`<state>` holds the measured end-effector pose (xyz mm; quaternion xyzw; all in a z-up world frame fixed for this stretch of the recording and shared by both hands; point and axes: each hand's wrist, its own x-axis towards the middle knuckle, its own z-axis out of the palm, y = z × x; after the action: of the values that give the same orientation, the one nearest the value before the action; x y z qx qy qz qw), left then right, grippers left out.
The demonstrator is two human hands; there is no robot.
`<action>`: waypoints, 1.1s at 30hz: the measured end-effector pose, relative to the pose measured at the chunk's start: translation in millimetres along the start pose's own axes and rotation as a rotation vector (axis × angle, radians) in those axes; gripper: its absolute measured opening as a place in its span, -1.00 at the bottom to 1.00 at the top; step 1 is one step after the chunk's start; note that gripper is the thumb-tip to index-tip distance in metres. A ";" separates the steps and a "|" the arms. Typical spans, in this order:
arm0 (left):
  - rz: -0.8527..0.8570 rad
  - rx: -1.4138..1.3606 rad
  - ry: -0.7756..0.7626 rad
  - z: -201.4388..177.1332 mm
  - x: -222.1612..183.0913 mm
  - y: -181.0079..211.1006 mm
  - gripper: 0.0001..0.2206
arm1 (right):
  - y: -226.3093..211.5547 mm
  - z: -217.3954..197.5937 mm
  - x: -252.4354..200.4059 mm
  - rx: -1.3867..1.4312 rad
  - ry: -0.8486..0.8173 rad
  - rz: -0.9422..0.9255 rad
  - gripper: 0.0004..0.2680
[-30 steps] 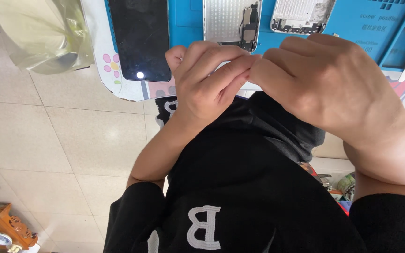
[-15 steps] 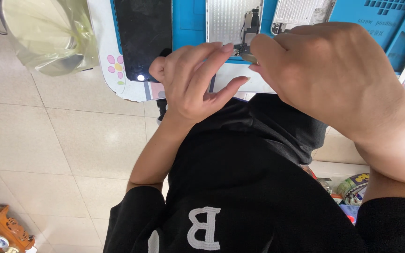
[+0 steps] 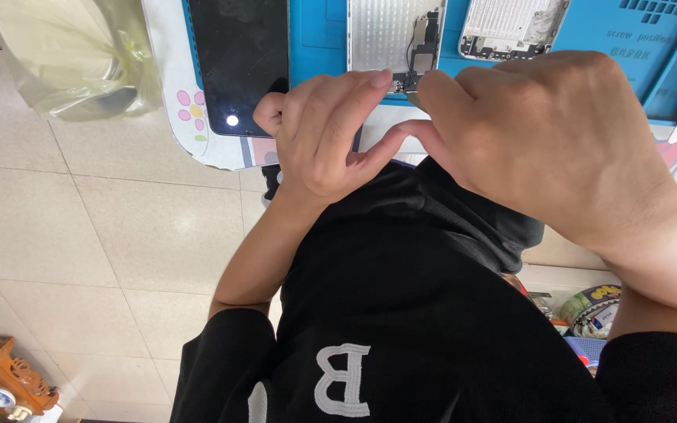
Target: The person is repairing mobile phones by disassembling internal components on a workbench.
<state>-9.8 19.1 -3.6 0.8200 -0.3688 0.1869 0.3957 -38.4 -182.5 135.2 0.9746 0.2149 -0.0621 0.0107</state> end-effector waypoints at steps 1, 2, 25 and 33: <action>-0.001 0.000 -0.001 -0.3 -0.3 -0.5 -0.42 | -0.4 0.0 1.1 0.001 -0.001 0.000 -0.76; 0.004 -0.004 0.000 -0.6 -0.5 -0.9 -0.41 | -0.7 -0.2 2.1 0.039 0.019 -0.008 -0.85; 0.010 -0.142 0.250 -27.0 -3.5 -25.7 -0.73 | 1.3 78.3 -35.3 0.861 0.521 0.221 -0.92; -0.125 -0.251 0.285 -24.3 -2.9 -19.9 -0.88 | -26.1 112.8 -10.7 1.054 0.710 0.310 -0.91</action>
<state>2.9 47.9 -0.5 0.7507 -0.2777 0.2287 0.5541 -72.1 -168.6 24.8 0.8303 0.0030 0.1687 -0.5311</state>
